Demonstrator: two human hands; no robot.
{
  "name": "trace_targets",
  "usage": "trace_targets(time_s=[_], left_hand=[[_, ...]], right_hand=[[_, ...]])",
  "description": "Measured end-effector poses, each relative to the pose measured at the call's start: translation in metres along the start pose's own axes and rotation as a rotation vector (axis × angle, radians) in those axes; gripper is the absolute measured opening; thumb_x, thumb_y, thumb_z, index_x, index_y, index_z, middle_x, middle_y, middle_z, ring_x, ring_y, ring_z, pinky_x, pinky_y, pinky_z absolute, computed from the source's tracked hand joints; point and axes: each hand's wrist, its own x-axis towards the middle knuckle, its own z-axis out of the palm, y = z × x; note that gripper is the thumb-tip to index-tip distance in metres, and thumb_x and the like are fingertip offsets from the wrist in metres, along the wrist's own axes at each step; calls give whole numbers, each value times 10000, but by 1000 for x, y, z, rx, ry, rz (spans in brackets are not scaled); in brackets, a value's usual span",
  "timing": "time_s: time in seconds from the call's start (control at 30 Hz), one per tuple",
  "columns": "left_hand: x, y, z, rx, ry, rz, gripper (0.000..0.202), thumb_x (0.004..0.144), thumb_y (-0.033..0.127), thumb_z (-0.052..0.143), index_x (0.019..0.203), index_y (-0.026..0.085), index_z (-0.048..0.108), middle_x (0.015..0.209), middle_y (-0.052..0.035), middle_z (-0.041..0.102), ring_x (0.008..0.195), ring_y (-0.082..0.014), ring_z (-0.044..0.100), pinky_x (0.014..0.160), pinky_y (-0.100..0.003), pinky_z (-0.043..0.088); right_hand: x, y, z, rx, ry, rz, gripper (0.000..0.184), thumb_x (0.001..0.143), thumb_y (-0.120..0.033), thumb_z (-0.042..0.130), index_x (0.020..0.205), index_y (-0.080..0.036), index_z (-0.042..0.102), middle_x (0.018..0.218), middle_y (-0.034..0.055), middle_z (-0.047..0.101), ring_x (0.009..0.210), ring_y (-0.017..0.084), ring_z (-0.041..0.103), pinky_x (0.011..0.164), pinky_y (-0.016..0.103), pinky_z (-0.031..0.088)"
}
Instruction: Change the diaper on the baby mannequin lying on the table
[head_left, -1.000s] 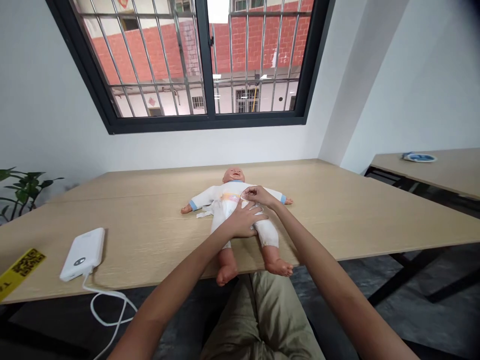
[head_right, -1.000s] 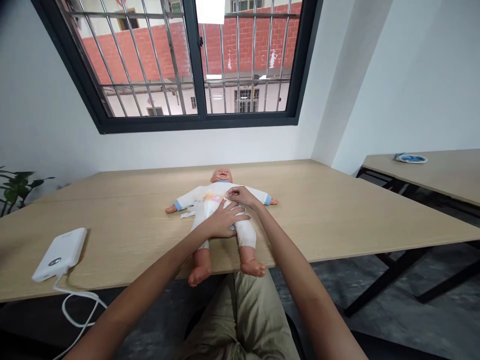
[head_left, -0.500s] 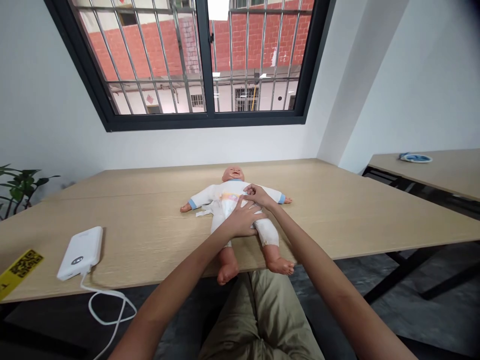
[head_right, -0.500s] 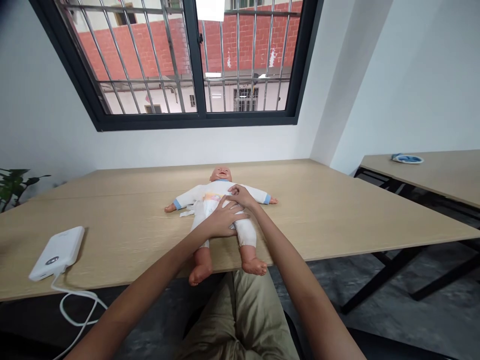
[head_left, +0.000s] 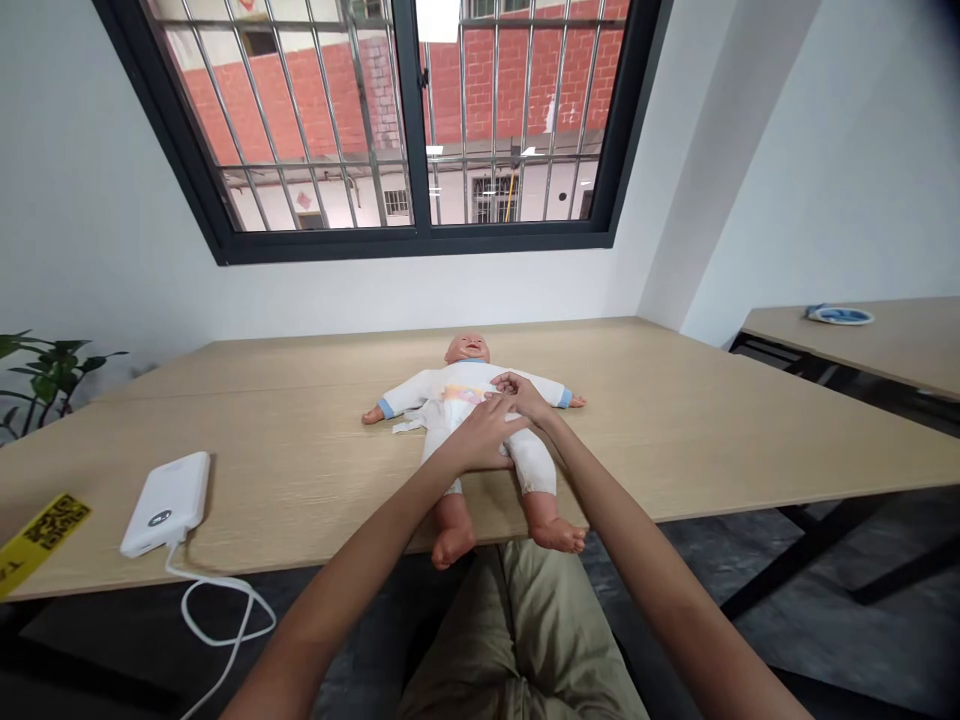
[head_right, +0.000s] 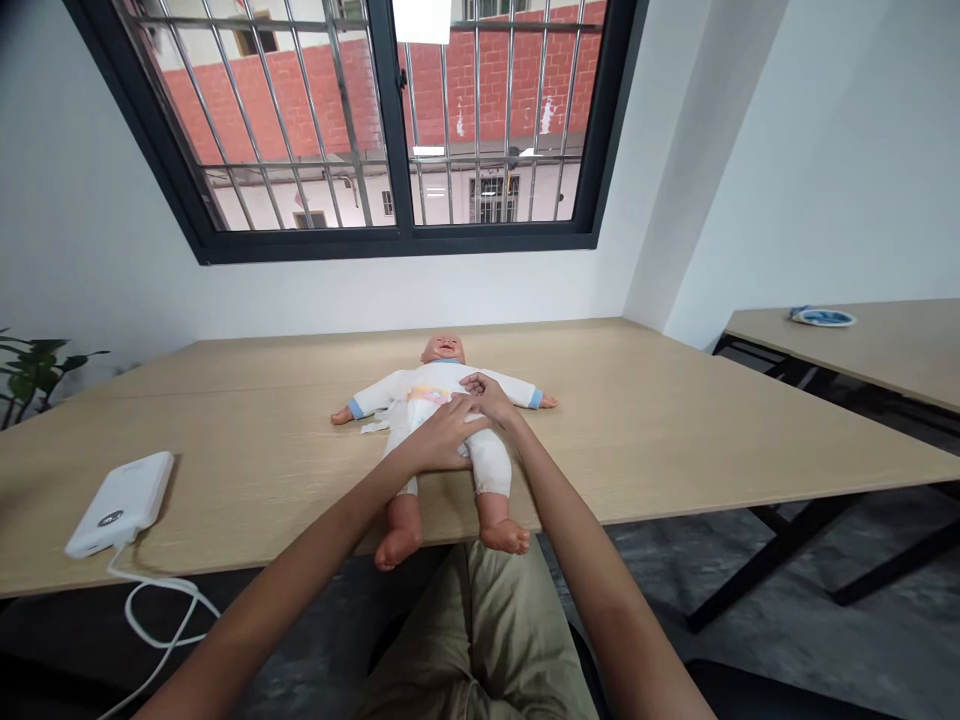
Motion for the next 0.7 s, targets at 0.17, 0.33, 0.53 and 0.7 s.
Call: trace_targets(time_s=[0.17, 0.33, 0.53, 0.7], left_hand=[[-5, -9, -10, -91, 69, -83, 765, 718, 465, 728, 1366, 172, 447, 1344, -164, 501, 1256, -336, 453, 1041, -467, 409], [-10, -13, -19, -83, 27, -132, 703, 731, 512, 705, 1321, 194, 493, 1323, -127, 570, 1173, -334, 537, 1014, -433, 432], [-12, -18, -15, 41, 69, -247, 555, 881, 568, 511, 1266, 171, 559, 1318, -126, 604, 1221, -303, 528, 1096, -467, 335], [-9, -29, -14, -90, 91, -355, 475, 925, 579, 436, 1163, 229, 652, 1314, -71, 628, 1279, -252, 498, 1161, -488, 228]], right_hand=[[0, 3, -11, 1, 0, -30, 352, 580, -290, 770, 886, -200, 618, 896, 39, 609, 833, 177, 541, 810, 332, 468], [-7, 6, -20, -54, -8, -23, 424, 556, -331, 797, 917, -202, 614, 940, 38, 604, 885, 190, 550, 848, 333, 451], [-11, 10, -18, 5, 51, 13, 453, 598, -411, 803, 940, -198, 595, 945, 40, 602, 877, 183, 540, 800, 309, 447], [-17, 8, -13, -39, 75, -39, 471, 566, -424, 816, 904, -188, 590, 951, 38, 587, 866, 171, 526, 820, 298, 419]])
